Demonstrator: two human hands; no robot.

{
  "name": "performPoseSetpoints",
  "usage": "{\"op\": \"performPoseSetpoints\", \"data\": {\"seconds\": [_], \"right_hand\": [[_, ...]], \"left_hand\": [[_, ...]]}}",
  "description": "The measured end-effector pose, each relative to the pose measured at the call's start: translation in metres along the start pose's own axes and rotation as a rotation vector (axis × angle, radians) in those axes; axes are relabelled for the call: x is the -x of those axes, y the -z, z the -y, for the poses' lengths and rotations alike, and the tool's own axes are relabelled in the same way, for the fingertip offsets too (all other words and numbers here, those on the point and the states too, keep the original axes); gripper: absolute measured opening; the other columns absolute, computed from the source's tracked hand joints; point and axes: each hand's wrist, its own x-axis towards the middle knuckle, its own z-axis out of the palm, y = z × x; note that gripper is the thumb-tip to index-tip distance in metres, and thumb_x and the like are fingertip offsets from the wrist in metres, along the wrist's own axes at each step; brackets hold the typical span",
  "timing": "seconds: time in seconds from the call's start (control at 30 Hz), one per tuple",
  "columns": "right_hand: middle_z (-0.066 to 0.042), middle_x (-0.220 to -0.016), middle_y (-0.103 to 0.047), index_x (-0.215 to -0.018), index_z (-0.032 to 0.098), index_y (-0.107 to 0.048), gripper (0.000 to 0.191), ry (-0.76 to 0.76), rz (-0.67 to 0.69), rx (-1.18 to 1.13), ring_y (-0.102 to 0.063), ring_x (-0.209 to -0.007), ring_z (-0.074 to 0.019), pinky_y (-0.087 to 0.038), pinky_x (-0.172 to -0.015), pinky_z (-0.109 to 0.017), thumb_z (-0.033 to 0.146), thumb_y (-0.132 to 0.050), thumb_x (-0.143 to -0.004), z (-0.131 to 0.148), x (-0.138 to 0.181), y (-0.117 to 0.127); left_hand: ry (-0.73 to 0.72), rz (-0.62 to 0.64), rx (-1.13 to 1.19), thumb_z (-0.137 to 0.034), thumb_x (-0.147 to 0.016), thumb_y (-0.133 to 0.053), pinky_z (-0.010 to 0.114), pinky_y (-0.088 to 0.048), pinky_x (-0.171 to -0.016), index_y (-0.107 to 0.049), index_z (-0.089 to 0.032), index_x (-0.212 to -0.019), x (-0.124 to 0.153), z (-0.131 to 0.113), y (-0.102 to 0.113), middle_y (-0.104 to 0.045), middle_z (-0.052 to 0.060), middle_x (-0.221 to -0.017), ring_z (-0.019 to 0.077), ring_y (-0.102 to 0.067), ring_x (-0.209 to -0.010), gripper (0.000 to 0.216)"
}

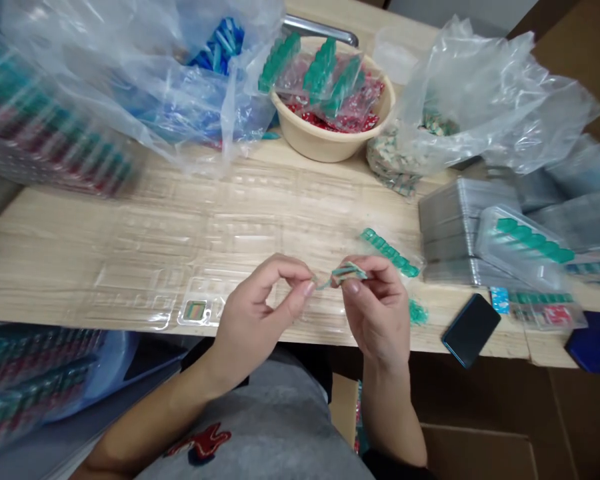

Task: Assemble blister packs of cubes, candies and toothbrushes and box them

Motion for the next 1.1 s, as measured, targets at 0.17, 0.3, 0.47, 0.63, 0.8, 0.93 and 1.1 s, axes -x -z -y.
{"op": "performPoseSetpoints", "data": {"seconds": [0.17, 0.3, 0.47, 0.63, 0.8, 0.93, 1.1], "right_hand": [[0.004, -0.085, -0.069, -0.091, 0.028, -0.070, 0.016, -0.020, 0.080, 0.019, -0.065, -0.081, -0.0060, -0.054, -0.073, -0.017, 0.016, -0.074, -0.080, 0.001, 0.014, -0.004], [0.003, -0.088, -0.067, -0.093, 0.028, -0.072, 0.021, 0.051, 0.082, 0.075, -0.064, -0.085, -0.0059, -0.054, -0.076, -0.016, 0.011, -0.071, -0.081, 0.003, 0.017, -0.009], [0.001, -0.091, -0.068, -0.098, 0.030, -0.074, 0.030, 0.123, 0.064, 0.305, -0.065, -0.090, -0.0099, -0.056, -0.077, -0.021, 0.006, -0.069, -0.080, 0.011, 0.018, -0.010], [0.001, -0.099, -0.068, -0.106, 0.036, -0.073, 0.038, 0.141, 0.083, 0.451, -0.064, -0.093, -0.0089, -0.056, -0.077, -0.020, 0.006, -0.067, -0.083, 0.014, 0.022, -0.007], [0.002, -0.100, -0.068, -0.109, 0.039, -0.072, 0.041, 0.109, 0.113, 0.474, -0.064, -0.094, -0.0079, -0.055, -0.079, -0.020, 0.006, -0.065, -0.085, 0.009, 0.024, -0.005], [0.002, -0.095, -0.069, -0.107, 0.036, -0.073, 0.036, 0.066, 0.066, 0.440, -0.066, -0.088, -0.0093, -0.056, -0.071, -0.020, 0.008, -0.068, -0.083, 0.004, 0.024, -0.008], [0.002, -0.090, -0.067, -0.101, 0.030, -0.072, 0.029, 0.097, -0.060, 0.455, -0.065, -0.082, -0.0097, -0.057, -0.072, -0.023, 0.008, -0.068, -0.083, 0.000, 0.028, -0.013]], "left_hand": [[-0.049, -0.035, 0.018, -0.010, -0.086, -0.063, 0.018, -0.052, -0.077, -0.066, -0.022, -0.086, -0.001, -0.004, 0.001, -0.067, -0.003, -0.084, 0.0082, -0.064, -0.083, 0.012], [-0.030, 0.032, 0.038, -0.009, -0.087, -0.062, 0.017, -0.053, -0.077, -0.068, -0.024, -0.090, 0.002, -0.009, 0.006, -0.069, -0.004, -0.086, 0.0073, -0.065, -0.083, 0.016], [-0.005, 0.106, -0.006, -0.012, -0.087, -0.064, 0.015, -0.052, -0.079, -0.069, -0.026, -0.092, 0.006, -0.010, 0.016, -0.071, -0.006, -0.089, 0.0066, -0.066, -0.086, 0.016], [0.062, 0.139, 0.065, -0.014, -0.083, -0.070, 0.015, -0.053, -0.076, -0.070, -0.026, -0.093, 0.003, -0.007, 0.019, -0.071, -0.005, -0.087, 0.0073, -0.067, -0.083, 0.016], [0.109, 0.167, 0.078, -0.015, -0.084, -0.068, 0.017, -0.052, -0.072, -0.070, -0.024, -0.087, 0.001, -0.003, 0.022, -0.070, -0.004, -0.082, 0.0081, -0.066, -0.079, 0.010], [-0.019, 0.091, -0.025, -0.012, -0.085, -0.066, 0.020, -0.051, -0.077, -0.067, -0.024, -0.088, 0.004, 0.000, 0.019, -0.069, -0.004, -0.084, 0.0093, -0.065, -0.083, 0.012], [-0.101, 0.013, -0.167, -0.011, -0.088, -0.061, 0.025, -0.050, -0.078, -0.064, -0.024, -0.089, 0.008, 0.001, 0.013, -0.068, -0.003, -0.085, 0.0116, -0.063, -0.084, 0.013]]}}
